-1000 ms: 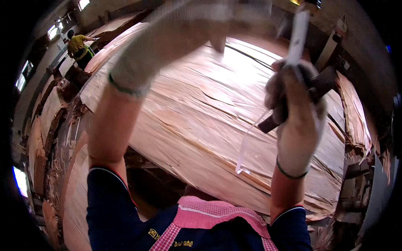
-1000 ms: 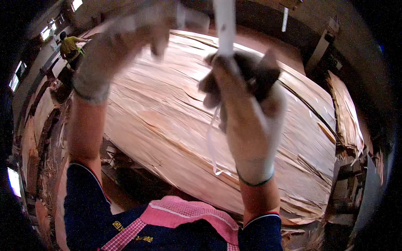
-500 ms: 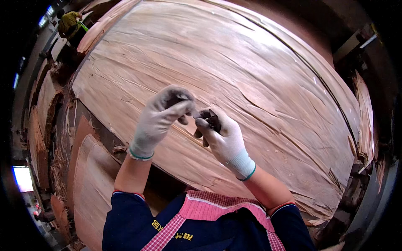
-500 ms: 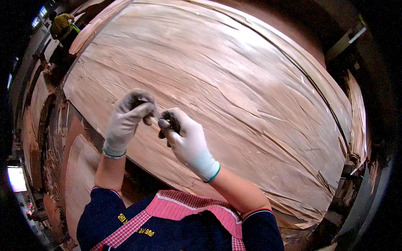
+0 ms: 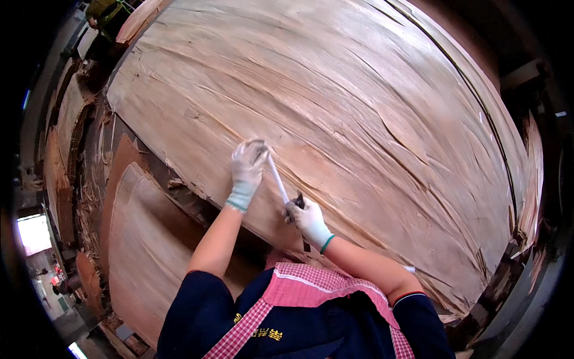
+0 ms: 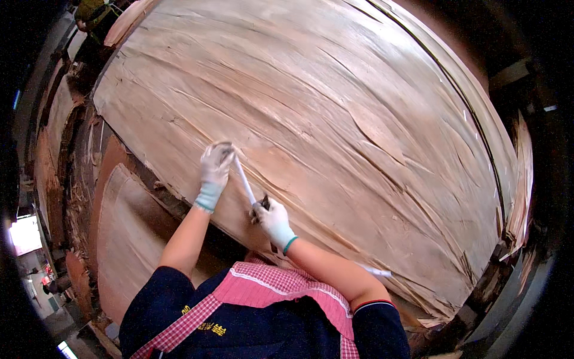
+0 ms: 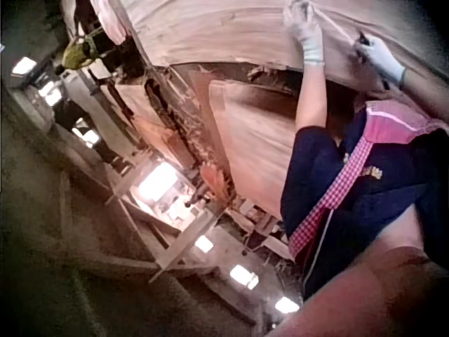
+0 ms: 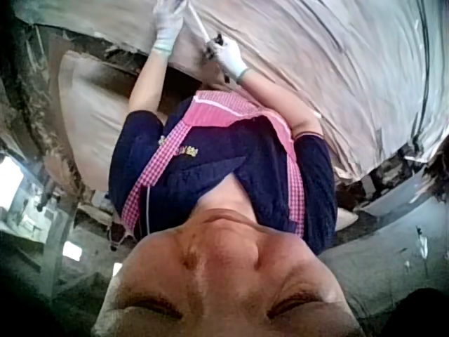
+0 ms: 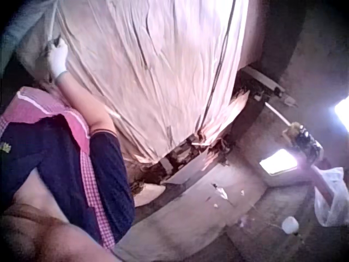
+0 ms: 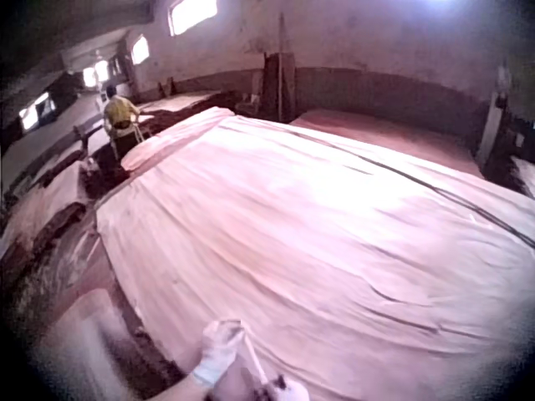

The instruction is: The person uses a utility knife to cut strips from a stack of wood veneer sheets, applies adhesive tape to join the pieces, and removes excess wood fragments by hand.

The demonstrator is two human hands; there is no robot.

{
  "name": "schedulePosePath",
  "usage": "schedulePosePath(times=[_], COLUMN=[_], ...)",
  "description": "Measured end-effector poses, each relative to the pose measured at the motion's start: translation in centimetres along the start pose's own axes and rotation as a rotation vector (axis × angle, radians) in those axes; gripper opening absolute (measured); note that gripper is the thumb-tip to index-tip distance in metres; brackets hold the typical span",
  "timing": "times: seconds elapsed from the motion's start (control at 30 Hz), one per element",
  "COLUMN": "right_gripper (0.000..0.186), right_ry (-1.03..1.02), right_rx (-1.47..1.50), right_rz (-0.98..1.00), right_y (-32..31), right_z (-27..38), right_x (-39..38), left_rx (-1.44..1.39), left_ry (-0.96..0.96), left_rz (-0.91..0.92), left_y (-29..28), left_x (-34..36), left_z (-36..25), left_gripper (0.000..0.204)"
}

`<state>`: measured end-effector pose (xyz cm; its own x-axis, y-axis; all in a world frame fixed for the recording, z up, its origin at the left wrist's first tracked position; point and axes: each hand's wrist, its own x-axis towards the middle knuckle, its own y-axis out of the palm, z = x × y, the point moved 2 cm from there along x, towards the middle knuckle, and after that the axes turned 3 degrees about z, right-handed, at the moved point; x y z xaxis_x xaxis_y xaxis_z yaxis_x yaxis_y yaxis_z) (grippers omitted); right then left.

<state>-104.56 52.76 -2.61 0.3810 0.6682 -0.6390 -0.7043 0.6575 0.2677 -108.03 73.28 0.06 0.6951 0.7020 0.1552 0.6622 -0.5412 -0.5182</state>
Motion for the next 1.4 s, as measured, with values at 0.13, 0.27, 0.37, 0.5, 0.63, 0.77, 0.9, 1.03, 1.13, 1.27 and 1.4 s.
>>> schedulePosePath(times=[0.13,0.27,0.37,0.5,0.63,0.77,0.9,1.03,1.13,1.27,1.4], right_gripper=[0.018,0.017,0.015,0.012,0.012,0.010,0.011,0.015,0.014,0.020,0.024], right_ry=[0.012,0.026,-0.069,-0.168,0.013,-0.010,-0.090,-0.027,-0.170,-0.108,-0.017], right_rx=[-0.025,0.052,-0.115,-0.421,-0.036,0.065,-0.414,-0.055,-0.498,-0.833,-0.394], right_rz=[-0.074,-0.103,-0.104,-0.234,-0.295,-0.317,-0.402,-0.413,-0.470,-0.444,-0.322], right_y=[0.5,0.4,-1.5,-6.4,-7.4,-9.3,-12.7,-12.6,-14.6,-14.4,-14.3], right_z=[-0.2,-0.6,0.6,4.0,3.7,2.3,4.4,0.7,2.3,5.7,3.7], right_x=[0.5,0.5,0.7,-0.9,-4.6,-4.3,-7.0,-8.8,-9.3,-9.8,-9.9], left_rx=[0.456,0.520,0.633,0.713,0.498,0.448,0.637,0.398,0.398,0.221,0.134], left_ry=[0.248,0.176,0.259,0.156,0.530,0.671,0.698,0.809,0.794,0.529,0.444], left_rz=[-0.081,-0.112,-0.005,0.095,0.351,0.591,0.697,0.836,0.854,0.831,0.601], left_y=[2.0,2.6,2.3,2.3,6.3,9.1,9.5,12.5,13.5,12.0,10.3], left_x=[1.9,2.1,0.6,0.3,-2.4,-3.3,-4.3,-7.6,-7.8,-6.1,-4.8], left_z=[1.0,1.6,1.6,1.1,-1.8,-4.9,-5.2,-8.6,-9.0,-9.3,-8.9], left_gripper=[0.017,0.024,0.030,0.037,0.041,0.044,0.049,0.057,0.053,0.045,0.043])
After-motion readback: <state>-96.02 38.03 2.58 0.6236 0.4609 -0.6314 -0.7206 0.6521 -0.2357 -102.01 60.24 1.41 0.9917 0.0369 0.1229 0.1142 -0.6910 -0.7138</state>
